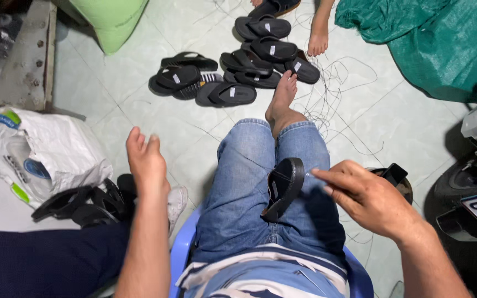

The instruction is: The person sits on a low stool and sews a black slipper held on their lap using a needle and thread. They repeatedly pull the thread through the slipper's sole and strap to secure the parts together.

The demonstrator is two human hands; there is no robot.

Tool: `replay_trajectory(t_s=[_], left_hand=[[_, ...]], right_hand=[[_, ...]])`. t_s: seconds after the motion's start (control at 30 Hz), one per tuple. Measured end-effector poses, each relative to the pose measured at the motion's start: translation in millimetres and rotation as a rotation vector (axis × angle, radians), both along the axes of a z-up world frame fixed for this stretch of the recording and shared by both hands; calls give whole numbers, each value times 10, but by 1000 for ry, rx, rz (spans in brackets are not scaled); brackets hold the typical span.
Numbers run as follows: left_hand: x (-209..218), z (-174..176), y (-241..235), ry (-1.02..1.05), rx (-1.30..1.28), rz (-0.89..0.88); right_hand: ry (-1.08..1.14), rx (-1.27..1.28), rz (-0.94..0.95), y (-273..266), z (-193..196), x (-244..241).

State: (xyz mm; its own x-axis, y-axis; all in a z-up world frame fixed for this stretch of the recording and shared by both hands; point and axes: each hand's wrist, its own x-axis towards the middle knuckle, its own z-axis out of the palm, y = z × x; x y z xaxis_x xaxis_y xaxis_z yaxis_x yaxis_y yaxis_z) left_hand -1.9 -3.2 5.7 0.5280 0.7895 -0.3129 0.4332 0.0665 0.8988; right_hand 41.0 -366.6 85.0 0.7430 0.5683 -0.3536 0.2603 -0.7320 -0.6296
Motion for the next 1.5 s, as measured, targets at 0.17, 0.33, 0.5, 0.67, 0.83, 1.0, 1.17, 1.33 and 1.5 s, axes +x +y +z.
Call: replay_trajectory(t_s=[0.17,0.33,0.5,0.67,0.83,1.0,1.17,1.33,1.5], left_hand=[[115,638,-789,-535,657,-832],[58,331,-1206,-375,528,-1340],[-41,291,-1392,-155,226,-1211],[-153,142,-1580,-203,135,-949],[-185,154,-1653,-224,83,-909],[-176,134,-1678,-258,45,-894],[-205,-6,-1884,-315,1,-831],[-176,-23,-1986,-382,89,-845],[-172,-66,-1967,-378,30,-802]], right_hand=[[-199,-37,182,172,92,41],[-105,-149,118,324,198,83],[-15,-222,33,362,232,102],[-6,-266,26,330,281,134],[13,-290,24,301,296,142],[49,-279,-7,291,247,167],[5,-439,15,273,251,149],[-78,-269,82,-20,-124,183],[-96,-103,-102,69,-213,85]])
